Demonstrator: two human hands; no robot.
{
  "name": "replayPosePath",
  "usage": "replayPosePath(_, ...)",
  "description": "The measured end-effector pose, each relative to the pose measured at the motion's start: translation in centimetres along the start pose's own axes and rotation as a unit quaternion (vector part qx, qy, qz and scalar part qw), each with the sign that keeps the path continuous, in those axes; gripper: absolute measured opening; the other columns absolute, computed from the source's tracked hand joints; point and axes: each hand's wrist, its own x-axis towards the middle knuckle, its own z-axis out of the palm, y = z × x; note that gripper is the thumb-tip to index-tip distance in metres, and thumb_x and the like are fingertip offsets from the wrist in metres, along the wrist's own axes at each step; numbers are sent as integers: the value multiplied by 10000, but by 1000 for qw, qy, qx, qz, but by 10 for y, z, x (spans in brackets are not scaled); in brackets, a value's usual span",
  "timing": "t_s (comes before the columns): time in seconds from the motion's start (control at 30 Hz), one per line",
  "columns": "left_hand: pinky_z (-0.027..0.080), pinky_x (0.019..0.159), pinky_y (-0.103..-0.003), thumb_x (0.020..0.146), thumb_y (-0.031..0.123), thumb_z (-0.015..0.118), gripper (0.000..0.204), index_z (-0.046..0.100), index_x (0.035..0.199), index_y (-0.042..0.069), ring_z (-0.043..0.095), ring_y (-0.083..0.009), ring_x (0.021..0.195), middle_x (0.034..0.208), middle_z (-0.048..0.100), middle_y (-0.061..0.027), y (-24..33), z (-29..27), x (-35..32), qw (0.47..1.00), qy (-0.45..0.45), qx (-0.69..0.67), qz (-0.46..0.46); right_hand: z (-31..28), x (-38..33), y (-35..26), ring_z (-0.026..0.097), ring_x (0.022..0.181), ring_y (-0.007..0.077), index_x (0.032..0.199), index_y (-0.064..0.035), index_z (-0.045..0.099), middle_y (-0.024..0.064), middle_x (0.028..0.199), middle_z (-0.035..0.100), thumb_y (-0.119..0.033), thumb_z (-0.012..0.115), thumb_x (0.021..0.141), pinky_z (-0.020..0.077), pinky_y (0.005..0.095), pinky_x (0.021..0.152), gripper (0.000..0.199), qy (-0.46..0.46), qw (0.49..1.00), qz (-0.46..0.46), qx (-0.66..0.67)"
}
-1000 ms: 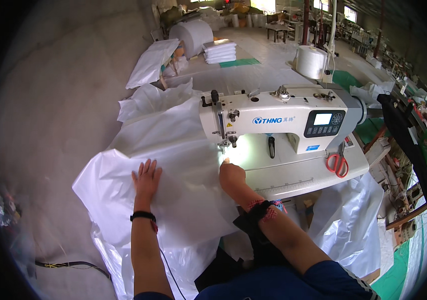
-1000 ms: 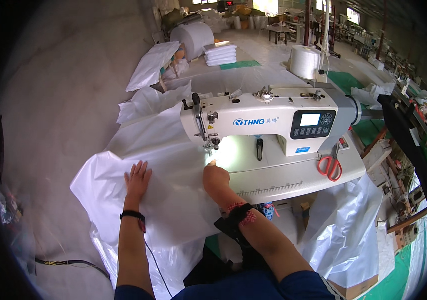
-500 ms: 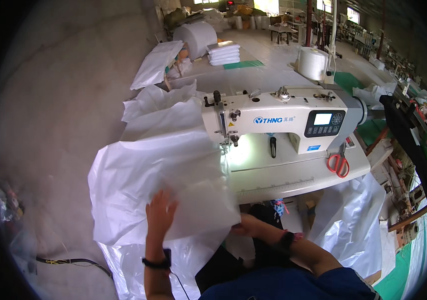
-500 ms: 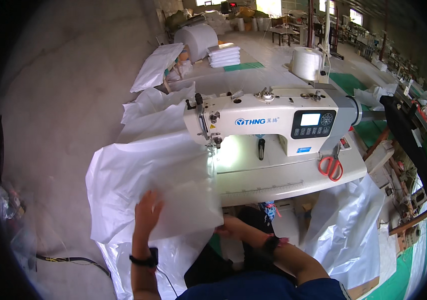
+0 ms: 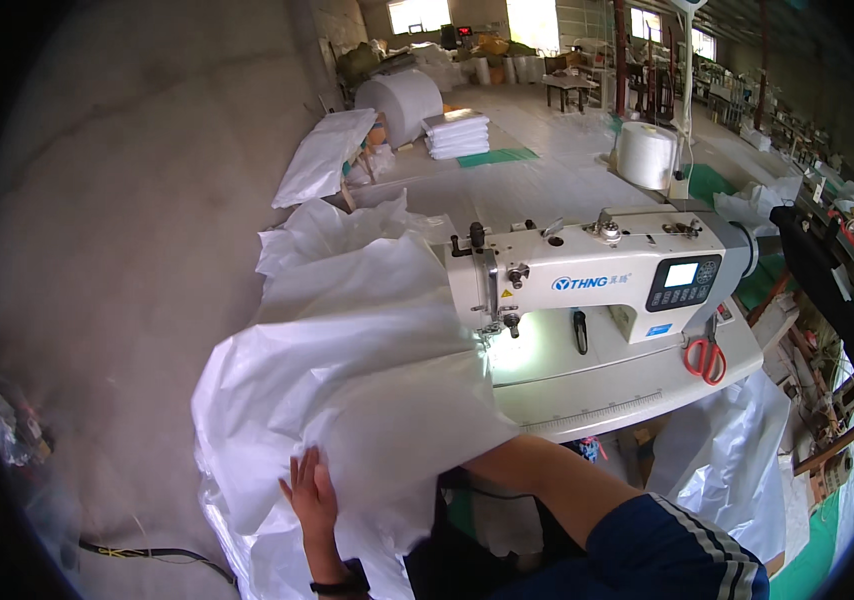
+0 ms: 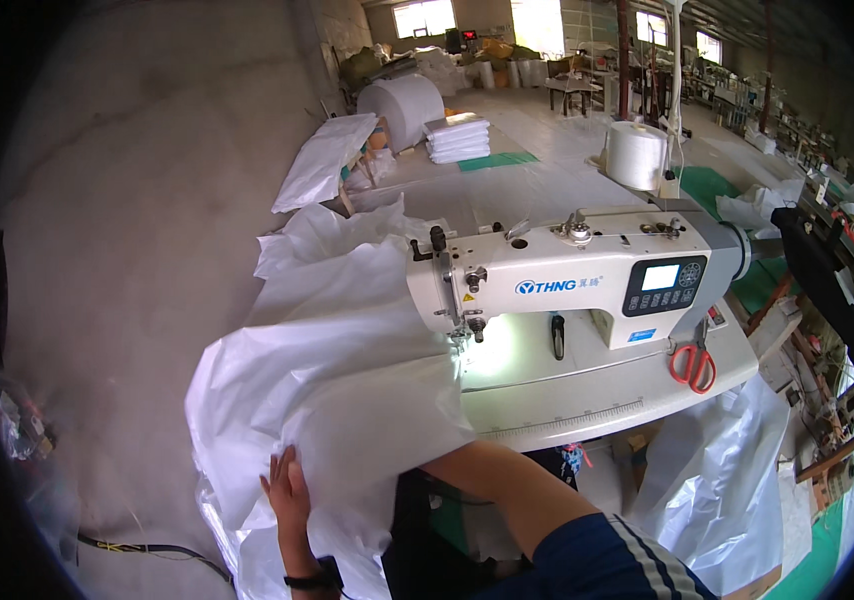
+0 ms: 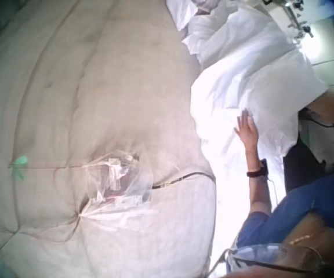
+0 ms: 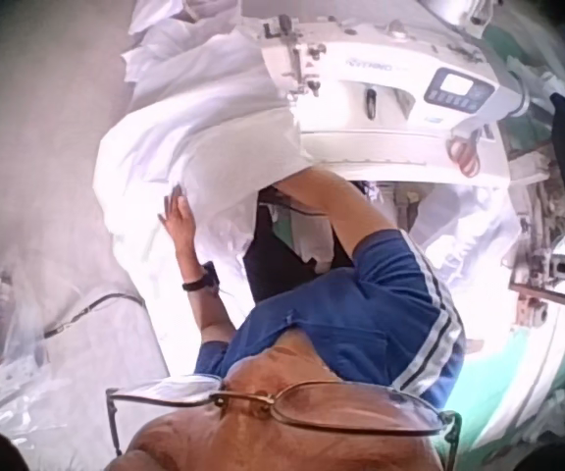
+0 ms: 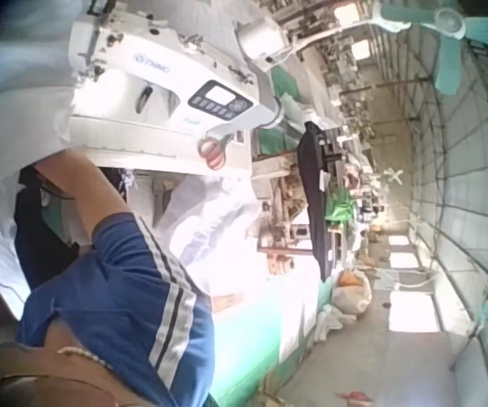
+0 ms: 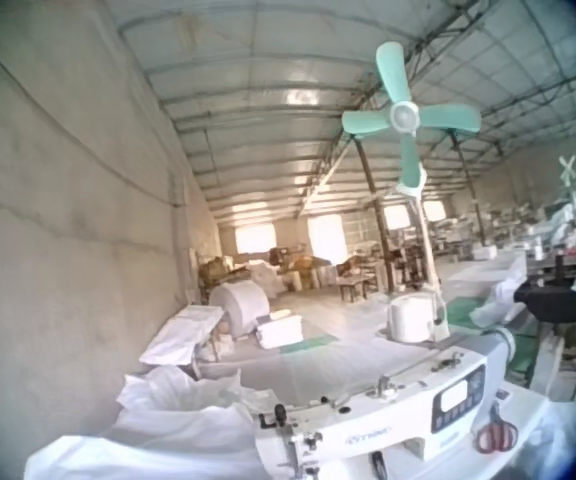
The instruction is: The person is sewing white fabric using an industrial sewing machine.
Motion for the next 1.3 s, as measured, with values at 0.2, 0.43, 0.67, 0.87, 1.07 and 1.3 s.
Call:
replayPosePath(0.2,98,1122,-638,1020,443,401,414,593,1336,256,410,-246,1383,1372,576,-17,-53,43,144,996,-63,41,43,11,73,-51,528,1198,217,1297,20,525,164,1319,558,-270,604,944,412,325,1009,464,35,998,-3,-49)
replayPosePath(0.43,128,1161,-524,995,515,381,511,621,1303,185,383,-267,1401,1378,574,-22,-106,22,178,986,-119,-32,116,86,-29,-53,504,1238,215,1328,27,504,172,1349,539,-262,602,942,387,327,1040,492,-189,961,-184,79)
replayPosePath(0.67,234,1133,-561,989,432,460,453,557,1370,206,395,-308,1387,1458,490,-62,-62,-19,149,961,-174,199,75,75,-132,-38,480,1277,213,1359,34,483,181,1378,519,-254,600,941,363,328,1071,521,-324,919,-203,97)
replayPosePath(0.87,264,1099,-624,974,554,378,553,472,1430,256,364,-299,1404,1508,418,-77,-28,-8,109,969,-210,113,65,27,-206,-62,505,1247,211,1343,39,503,179,1333,550,-284,576,955,376,323,1058,510,-391,876,-245,140)
replayPosePath(1.07,272,1079,-658,969,528,409,525,498,1404,250,354,-300,1408,1528,387,-63,-45,8,110,976,-167,124,59,47,-244,-66,642,889,168,1110,-27,690,84,915,711,-399,513,992,500,311,820,428,-596,799,52,70)
replayPosePath(1.3,454,912,-546,881,327,613,244,647,1005,119,571,-334,1122,1128,639,-94,72,-62,46,993,-92,39,59,-6,-225,-51,616,1047,190,1224,-19,580,100,1126,650,-338,525,995,491,341,918,396,-203,839,225,453)
